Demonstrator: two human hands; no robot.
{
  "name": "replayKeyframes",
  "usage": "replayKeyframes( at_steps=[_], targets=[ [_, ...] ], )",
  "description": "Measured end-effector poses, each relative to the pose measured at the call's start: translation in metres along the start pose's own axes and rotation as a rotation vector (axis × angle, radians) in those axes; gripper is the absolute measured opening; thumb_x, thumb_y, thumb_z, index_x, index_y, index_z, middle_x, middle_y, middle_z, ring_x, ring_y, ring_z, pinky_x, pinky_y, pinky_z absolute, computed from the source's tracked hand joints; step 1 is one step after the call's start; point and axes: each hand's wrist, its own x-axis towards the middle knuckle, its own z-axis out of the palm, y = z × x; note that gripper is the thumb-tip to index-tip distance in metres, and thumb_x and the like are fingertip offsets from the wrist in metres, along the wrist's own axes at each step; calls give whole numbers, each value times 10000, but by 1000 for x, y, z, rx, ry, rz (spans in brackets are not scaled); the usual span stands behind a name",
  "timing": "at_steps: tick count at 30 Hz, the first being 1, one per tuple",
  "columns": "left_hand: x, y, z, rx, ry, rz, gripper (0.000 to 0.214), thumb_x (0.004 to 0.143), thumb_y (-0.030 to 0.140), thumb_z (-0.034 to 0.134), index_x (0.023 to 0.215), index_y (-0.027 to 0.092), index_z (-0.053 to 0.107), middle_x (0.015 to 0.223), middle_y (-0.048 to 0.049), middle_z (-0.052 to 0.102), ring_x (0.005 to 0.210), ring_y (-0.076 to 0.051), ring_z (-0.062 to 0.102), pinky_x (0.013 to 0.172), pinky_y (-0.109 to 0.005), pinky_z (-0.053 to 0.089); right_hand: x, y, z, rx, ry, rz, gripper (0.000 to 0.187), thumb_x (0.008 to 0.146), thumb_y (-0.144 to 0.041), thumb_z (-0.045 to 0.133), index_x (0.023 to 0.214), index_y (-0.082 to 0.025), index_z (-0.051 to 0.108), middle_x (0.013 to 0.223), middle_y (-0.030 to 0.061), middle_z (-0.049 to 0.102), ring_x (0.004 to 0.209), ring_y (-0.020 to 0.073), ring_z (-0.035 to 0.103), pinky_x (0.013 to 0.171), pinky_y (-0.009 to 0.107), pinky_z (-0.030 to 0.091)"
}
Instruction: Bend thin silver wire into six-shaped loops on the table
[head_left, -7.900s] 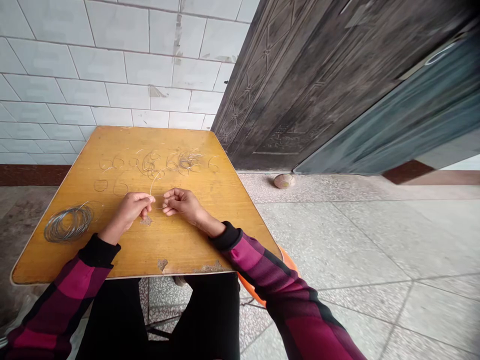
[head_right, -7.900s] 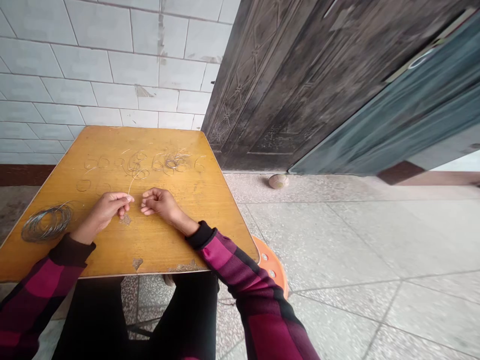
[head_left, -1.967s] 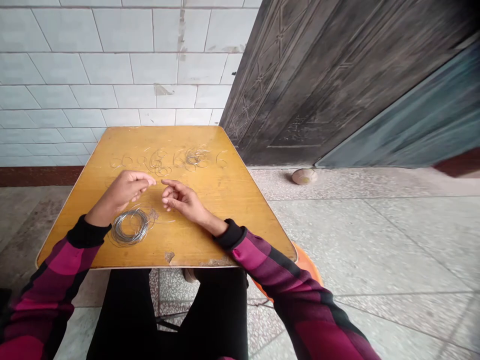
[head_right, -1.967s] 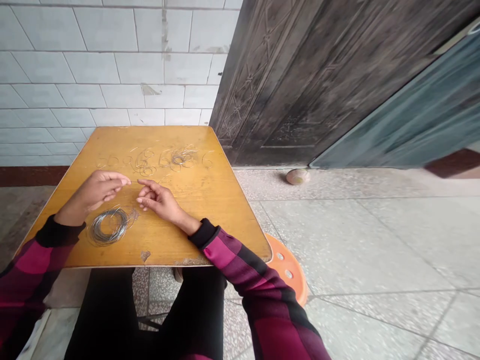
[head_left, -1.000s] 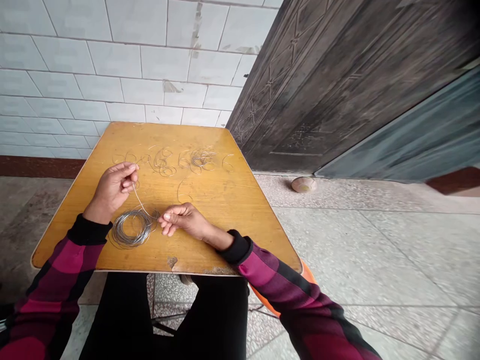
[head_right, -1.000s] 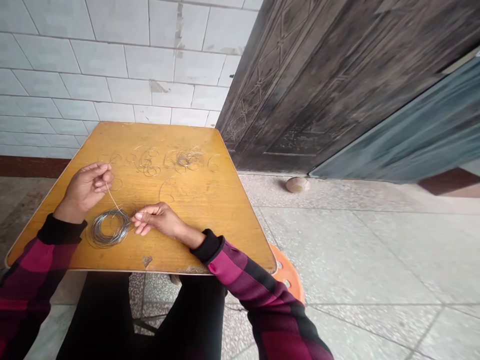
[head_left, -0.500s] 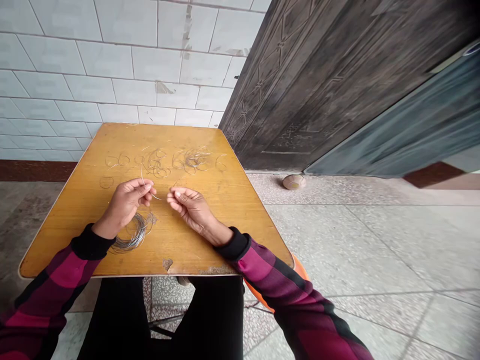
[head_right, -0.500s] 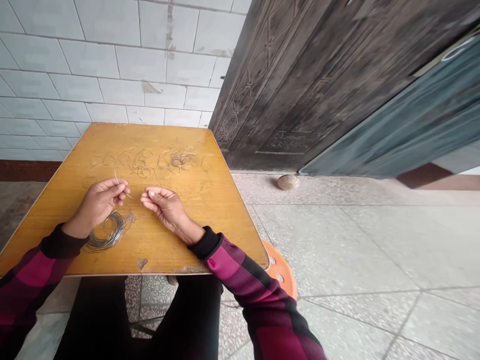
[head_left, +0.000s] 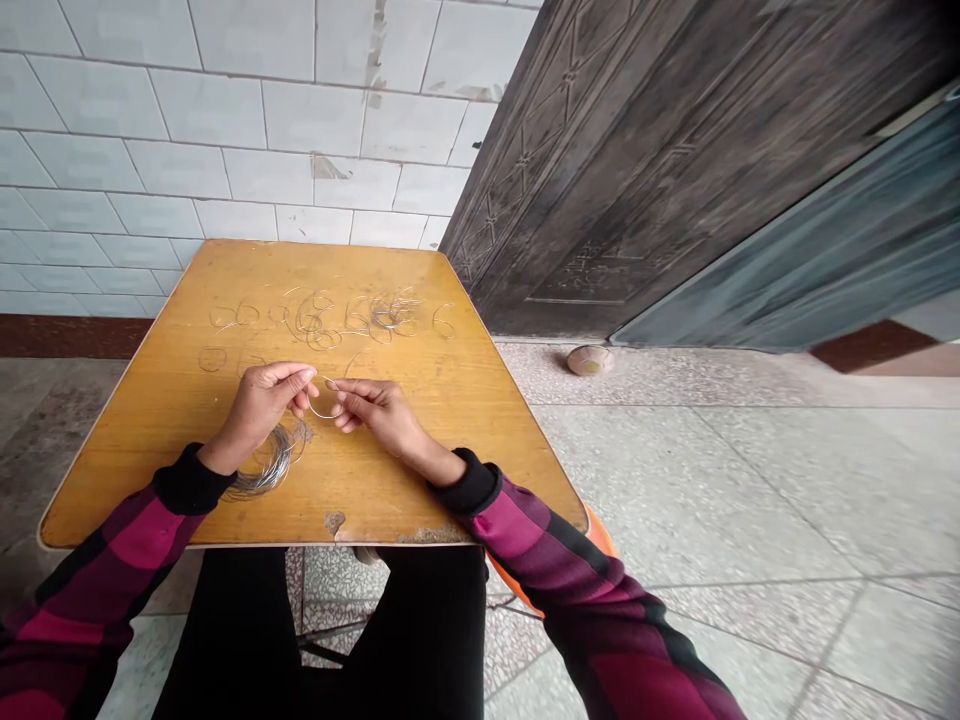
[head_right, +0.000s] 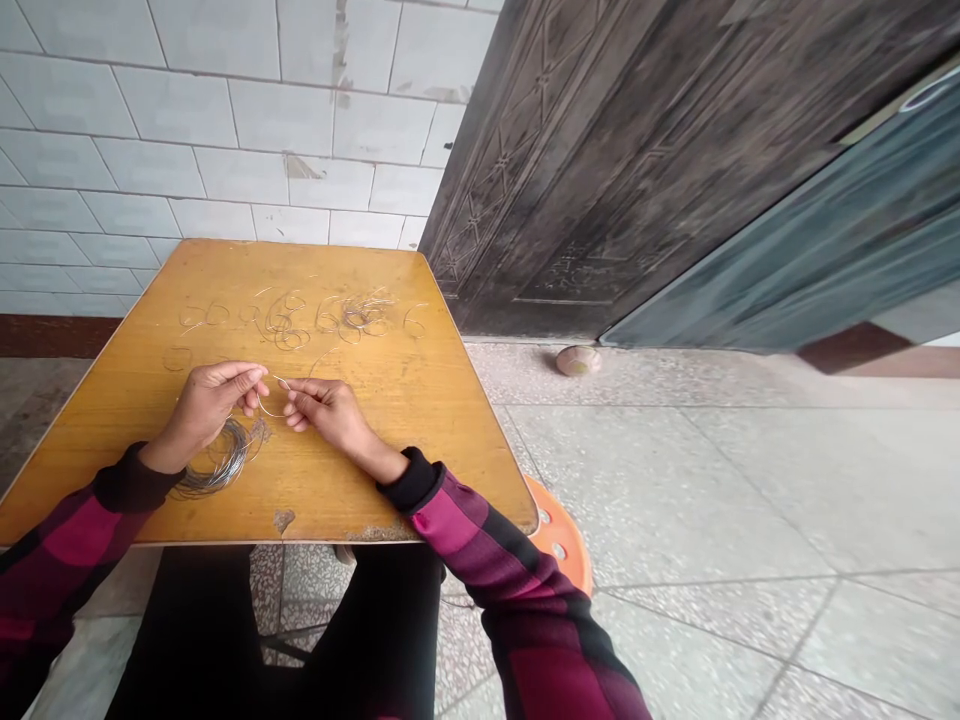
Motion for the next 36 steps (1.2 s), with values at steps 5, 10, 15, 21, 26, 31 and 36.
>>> replayKeyframes(
  at_steps=[5,10,15,21,26,31,36],
  targets=[
    [1,-2,-2,7,-97,-16,249,817,342,620,692,131,664,571,-5,603,455,-79,511,452,-209,424,-2,-1,1,-97,-62,-7,357,822,-366,622,1088,-137,686,674,1,657,527,84,607,505,223,515],
    [1,-2,-1,-54,-152,-76,227,796,329,640,689,130,655,587,-5,593,467,-81,514,440,-206,428,-6,-8,3,-198,-103,-8,322,847,-326,577,1071,-127,694,568,-24,612,454,69,553,465,207,491],
    [0,4,0,-15,-188,-135,220,777,322,645,684,124,669,636,-23,622,496,-81,519,445,-202,429,-8,-12,5,-233,-106,25,287,851,-262,552,1051,-109,690,524,-43,578,415,60,530,433,192,474],
    [1,2,-2,-30,-197,-152,202,753,313,664,693,120,680,676,-28,631,519,-79,508,461,-205,425,-7,-10,7,-97,-81,49,236,825,-314,603,937,-123,684,636,-15,625,474,63,583,444,183,494],
    [1,3,-2,-64,-201,-177,206,744,318,675,695,118,681,676,-25,621,524,-77,501,479,-212,429,-6,-9,7,-36,-24,31,249,780,-382,665,830,-138,654,674,-15,620,493,61,584,453,186,500],
    [0,7,0,-80,-200,-218,193,729,309,690,689,120,683,667,-23,620,522,-79,502,483,-217,428,-3,-9,6,-32,11,19,273,761,-410,680,789,-142,634,647,-20,610,482,69,580,453,198,495],
    [-1,4,0,-100,-192,-225,188,722,309,704,705,122,692,684,-30,635,527,-84,510,493,-229,429,-2,-10,4,-19,25,25,275,754,-411,688,778,-143,628,656,-17,619,470,65,567,451,201,490]
  ],
)
